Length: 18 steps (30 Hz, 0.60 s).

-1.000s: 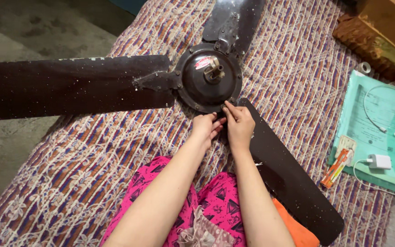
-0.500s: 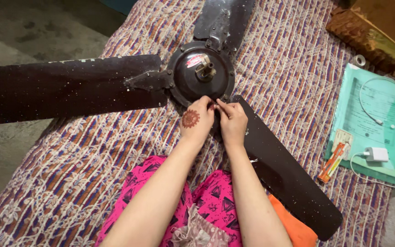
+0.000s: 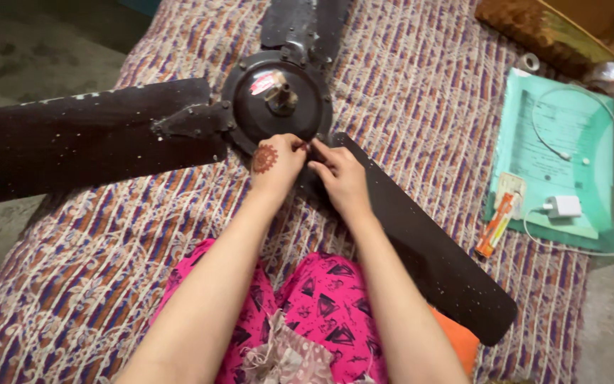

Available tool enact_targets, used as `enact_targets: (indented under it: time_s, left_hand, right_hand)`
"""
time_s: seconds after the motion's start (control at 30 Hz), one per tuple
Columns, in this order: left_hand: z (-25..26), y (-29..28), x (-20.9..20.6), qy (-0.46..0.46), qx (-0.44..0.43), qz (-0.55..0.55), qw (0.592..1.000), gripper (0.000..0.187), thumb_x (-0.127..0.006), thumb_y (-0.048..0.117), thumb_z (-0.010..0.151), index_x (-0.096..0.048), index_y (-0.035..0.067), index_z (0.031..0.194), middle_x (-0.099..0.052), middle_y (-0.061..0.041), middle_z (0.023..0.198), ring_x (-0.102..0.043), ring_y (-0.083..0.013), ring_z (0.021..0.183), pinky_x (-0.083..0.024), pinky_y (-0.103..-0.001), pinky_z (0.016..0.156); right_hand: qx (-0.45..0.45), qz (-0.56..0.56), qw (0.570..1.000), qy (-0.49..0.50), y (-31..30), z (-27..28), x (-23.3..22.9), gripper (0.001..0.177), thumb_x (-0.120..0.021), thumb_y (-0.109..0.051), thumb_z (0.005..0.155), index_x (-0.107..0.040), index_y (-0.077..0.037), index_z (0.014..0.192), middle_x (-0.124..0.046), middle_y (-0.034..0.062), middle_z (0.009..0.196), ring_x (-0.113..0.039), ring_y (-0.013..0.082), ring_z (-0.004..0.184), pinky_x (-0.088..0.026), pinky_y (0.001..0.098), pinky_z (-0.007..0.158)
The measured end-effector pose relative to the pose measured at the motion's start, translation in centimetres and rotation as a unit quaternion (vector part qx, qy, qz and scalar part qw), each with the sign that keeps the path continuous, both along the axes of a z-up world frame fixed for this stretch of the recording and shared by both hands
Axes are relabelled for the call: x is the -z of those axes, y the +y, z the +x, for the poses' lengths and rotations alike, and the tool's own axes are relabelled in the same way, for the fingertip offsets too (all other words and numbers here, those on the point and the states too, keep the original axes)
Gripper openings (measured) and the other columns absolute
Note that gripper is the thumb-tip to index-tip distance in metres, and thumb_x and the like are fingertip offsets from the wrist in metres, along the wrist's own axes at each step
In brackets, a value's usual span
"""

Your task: The person attaches fan blades to the motor housing using a screwdriver to tighten the screws. They then wipe the fan blades with an orange cloth.

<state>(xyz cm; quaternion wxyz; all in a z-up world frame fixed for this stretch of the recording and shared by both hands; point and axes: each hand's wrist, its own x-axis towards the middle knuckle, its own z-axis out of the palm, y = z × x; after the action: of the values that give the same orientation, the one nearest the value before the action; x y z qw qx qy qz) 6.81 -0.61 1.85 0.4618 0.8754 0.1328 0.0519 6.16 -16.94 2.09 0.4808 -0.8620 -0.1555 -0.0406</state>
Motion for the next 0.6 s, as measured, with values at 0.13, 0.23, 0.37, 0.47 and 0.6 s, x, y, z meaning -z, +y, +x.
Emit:
enact_targets:
  time_s: [0.13, 0.23, 0.37, 0.47, 0.6]
  left_hand:
    - [0.1, -0.1, -0.4, -0.011, 0.016, 0.027, 0.999, 0.021, -0.071, 0.026, 0.087, -0.081, 0.01, 0.097, -0.075, -0.018, 0.09, -0.074, -0.0349, 0.086, -0.057, -0.044, 0.081]
    - [0.0, 0.0, -0.4, -0.014, 0.028, 0.034, 0.999, 0.021, -0.07, 0.026, 0.088, -0.081, 0.01, 0.097, -0.075, -0.018, 0.091, -0.074, -0.0349, 0.087, -0.057, -0.044, 0.083]
    - [0.1, 0.0, -0.3, -0.036, 0.035, 0.063, 0.997, 0.021, -0.071, 0.024, 0.088, -0.08, 0.008, 0.098, -0.074, -0.02, 0.093, -0.073, -0.0364, 0.088, -0.057, -0.045, 0.082]
    - [0.1, 0.0, -0.1, -0.02, 0.047, 0.052, 0.997, 0.021, -0.072, 0.025, 0.089, -0.079, 0.008, 0.099, -0.075, -0.019, 0.092, -0.073, -0.0356, 0.089, -0.056, -0.044, 0.084]
    - [0.5, 0.2, -0.1, -0.008, 0.036, 0.037, 0.999, 0.021, -0.073, 0.023, 0.087, -0.08, 0.007, 0.099, -0.074, -0.02, 0.093, -0.073, -0.0354, 0.088, -0.056, -0.043, 0.084]
  right_hand:
    - [0.027, -0.11, 0.993, -0.025, -9.2, -5.5, -4.2, 0.045, -0.076, -0.018, 0.093, -0.068, -0.012, 0.137, -0.071, 0.013, 0.109, -0.069, 0.0247, 0.097, -0.052, 0.0328, 0.089]
    - [0.055, -0.15, 0.987, 0.001, -15.9, -13.0, -6.3, 0.046, -0.077, -0.025, 0.087, -0.069, -0.015, 0.131, -0.073, 0.0105, 0.115, -0.071, 0.0239, 0.106, -0.053, 0.0336, 0.095]
    - [-0.048, -0.314, 0.948, 0.013, -20.1, -21.0, -6.0, 0.071, -0.088, -0.032, 0.065, -0.066, -0.014, 0.13, -0.068, 0.0157, 0.117, -0.063, 0.0361, 0.107, -0.047, 0.044, 0.093]
    - [0.005, -0.346, 0.936, -0.057, -21.7, -24.4, -5.0, 0.064, -0.084, -0.037, 0.07, -0.064, -0.011, 0.125, -0.066, 0.0178, 0.117, -0.062, 0.0382, 0.107, -0.047, 0.0459, 0.089]
    - [0.032, -0.377, 0.918, 0.118, -21.6, -28.8, -3.1, 0.039, -0.083, -0.053, 0.076, -0.066, -0.019, 0.086, -0.072, 0.0081, 0.084, -0.071, 0.0284, 0.088, -0.057, 0.0423, 0.079]
